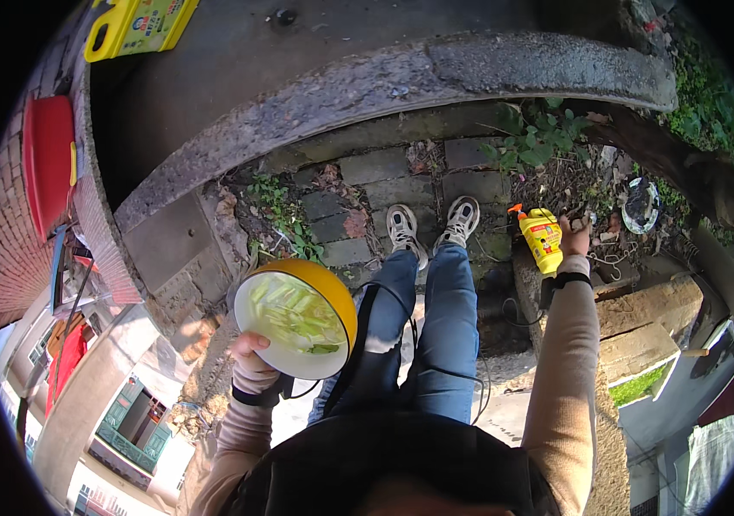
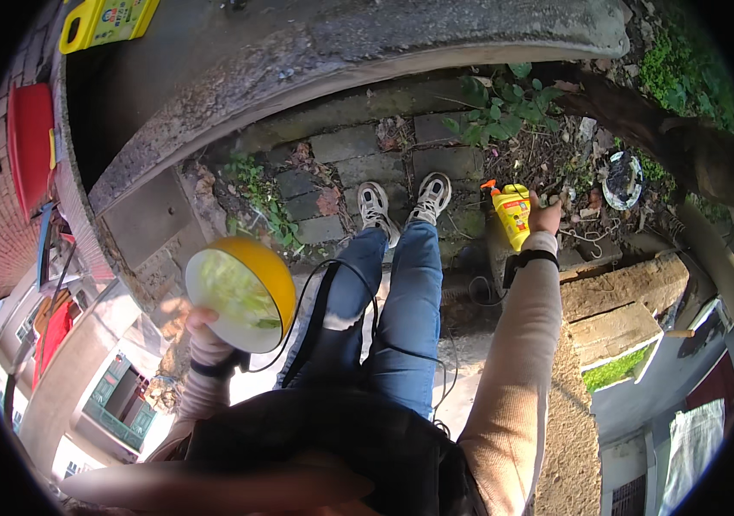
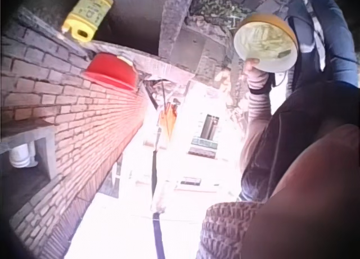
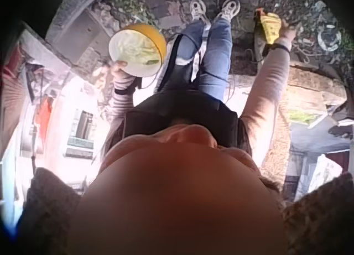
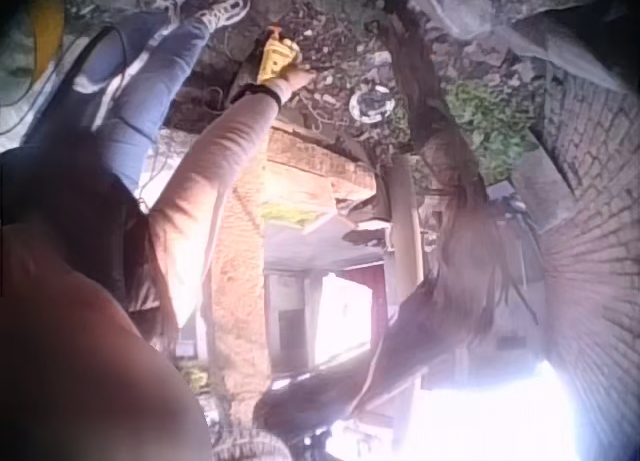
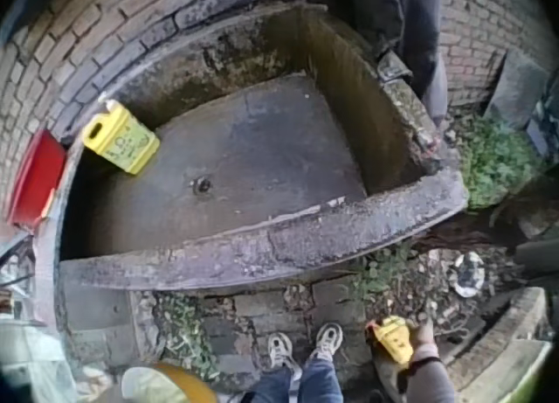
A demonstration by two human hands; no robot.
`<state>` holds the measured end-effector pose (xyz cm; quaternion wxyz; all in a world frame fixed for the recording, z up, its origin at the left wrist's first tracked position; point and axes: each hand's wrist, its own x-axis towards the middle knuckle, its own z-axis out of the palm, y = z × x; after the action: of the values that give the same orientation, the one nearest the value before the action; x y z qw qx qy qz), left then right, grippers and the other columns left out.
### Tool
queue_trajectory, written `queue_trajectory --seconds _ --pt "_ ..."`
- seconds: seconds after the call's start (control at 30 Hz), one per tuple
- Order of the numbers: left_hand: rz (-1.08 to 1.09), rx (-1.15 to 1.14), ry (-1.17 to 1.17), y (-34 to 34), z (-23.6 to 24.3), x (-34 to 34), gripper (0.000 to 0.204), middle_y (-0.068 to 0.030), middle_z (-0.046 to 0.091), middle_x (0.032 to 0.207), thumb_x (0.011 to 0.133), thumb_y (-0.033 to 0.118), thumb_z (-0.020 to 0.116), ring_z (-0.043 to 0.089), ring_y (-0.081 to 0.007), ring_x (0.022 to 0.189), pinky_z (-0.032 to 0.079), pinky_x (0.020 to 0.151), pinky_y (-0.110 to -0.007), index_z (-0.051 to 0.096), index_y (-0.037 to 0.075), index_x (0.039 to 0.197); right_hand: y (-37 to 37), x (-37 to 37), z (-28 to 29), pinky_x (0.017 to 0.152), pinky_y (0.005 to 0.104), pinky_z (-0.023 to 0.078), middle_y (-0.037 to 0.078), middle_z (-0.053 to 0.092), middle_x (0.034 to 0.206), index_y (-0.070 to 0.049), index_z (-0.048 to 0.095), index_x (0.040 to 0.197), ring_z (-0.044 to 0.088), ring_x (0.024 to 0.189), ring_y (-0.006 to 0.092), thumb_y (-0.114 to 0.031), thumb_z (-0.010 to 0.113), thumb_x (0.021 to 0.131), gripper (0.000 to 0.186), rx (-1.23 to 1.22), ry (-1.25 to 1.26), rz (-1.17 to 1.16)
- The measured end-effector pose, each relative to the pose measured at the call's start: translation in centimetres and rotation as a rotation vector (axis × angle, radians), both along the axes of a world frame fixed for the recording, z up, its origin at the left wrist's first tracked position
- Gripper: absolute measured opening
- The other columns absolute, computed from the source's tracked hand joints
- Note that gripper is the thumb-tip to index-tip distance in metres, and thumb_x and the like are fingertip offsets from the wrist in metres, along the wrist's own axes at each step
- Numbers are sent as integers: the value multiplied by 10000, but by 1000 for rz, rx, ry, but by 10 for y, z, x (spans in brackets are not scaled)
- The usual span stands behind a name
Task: The person washes green vegetables at an outdoor sink, then carries them into a kitchen and adds them to a wok on an induction cooktop. They also tear and add cauliflower to the wok.
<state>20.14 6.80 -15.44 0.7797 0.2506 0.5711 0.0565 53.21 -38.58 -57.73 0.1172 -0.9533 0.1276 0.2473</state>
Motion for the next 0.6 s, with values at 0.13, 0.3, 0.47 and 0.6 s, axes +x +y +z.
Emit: queue_trajectory --seconds 0.13,0.3,0.47,0.6 --pt "12 -19 -184 4 41 1 899 -217 495 1324 561 249 619 495 -383 1221 421 1057 -476 379 -4 1389 -15 -51 48 809 357 522 183 685 1035 33 567 1194 672 937 280 -392 787 774 637 305 259 -296" --pt "95 -50 -282 15 90 -10 952 -222 478 1365 524 218 592 479 -396 1253 383 1088 -477 350 1 1419 38 -102 136 546 309 548 107 667 867 5 617 1050 663 703 198 -241 692 865 317 595 12 -43" --pt "72 276 -529 27 114 -43 812 -207 534 1307 590 126 550 528 -350 1203 407 1066 -444 408 -22 1375 131 -58 284 487 214 442 59 677 832 -33 632 1036 634 631 119 -140 598 943 146 913 57 -198" --pt "266 86 -304 45 132 -69 687 -175 607 1202 628 78 523 591 -298 1107 443 1013 -384 480 -47 1302 224 -16 439 520 176 379 27 670 856 -44 644 1050 576 628 57 -197 580 972 183 1147 11 -169"
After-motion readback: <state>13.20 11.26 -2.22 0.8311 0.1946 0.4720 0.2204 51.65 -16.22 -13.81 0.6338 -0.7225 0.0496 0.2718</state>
